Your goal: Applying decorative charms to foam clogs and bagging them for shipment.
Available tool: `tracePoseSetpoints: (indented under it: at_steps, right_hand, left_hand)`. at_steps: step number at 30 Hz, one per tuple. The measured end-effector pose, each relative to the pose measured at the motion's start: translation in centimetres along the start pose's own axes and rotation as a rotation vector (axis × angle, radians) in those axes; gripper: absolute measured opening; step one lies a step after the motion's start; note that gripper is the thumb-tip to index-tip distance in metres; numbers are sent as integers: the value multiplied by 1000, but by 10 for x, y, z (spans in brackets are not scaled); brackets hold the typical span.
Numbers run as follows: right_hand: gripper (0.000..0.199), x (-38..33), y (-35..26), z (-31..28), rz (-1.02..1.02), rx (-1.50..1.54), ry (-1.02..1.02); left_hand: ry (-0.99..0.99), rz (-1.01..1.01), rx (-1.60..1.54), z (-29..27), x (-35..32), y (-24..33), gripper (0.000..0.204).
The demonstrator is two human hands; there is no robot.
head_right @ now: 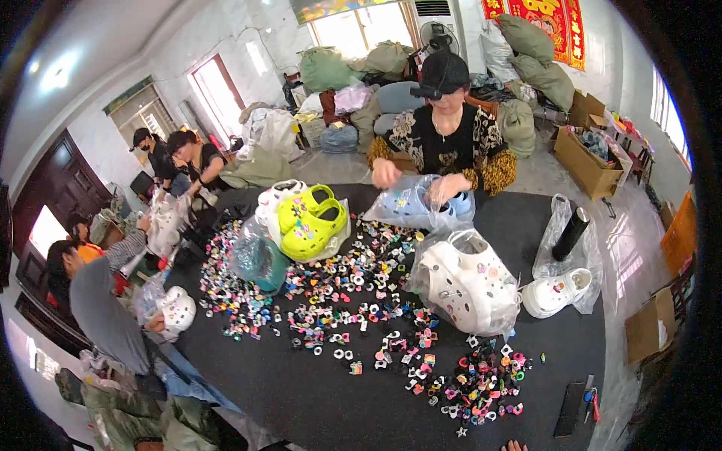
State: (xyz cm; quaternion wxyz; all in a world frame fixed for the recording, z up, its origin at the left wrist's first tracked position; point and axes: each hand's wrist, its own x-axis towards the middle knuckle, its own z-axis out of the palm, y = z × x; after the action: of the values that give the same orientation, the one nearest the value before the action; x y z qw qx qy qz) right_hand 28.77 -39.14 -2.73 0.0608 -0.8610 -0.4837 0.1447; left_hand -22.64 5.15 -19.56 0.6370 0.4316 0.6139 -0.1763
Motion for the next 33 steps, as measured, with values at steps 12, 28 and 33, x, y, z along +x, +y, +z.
tracePoseSetpoints:
  at_steps: [12,28,33]
  right_hand:
    - [72,-7,1,-1,-15,50,48]
    - [28,-46,-37,21,277,758,-212]
    - [28,-25,-12,17,214,685,-263]
  left_hand:
    - [-46,72,171,-9,-130,49,39]
    - [-323,95,247,47,-125,-28,44]
    - [-270,159,247,46,-120,-20,49]
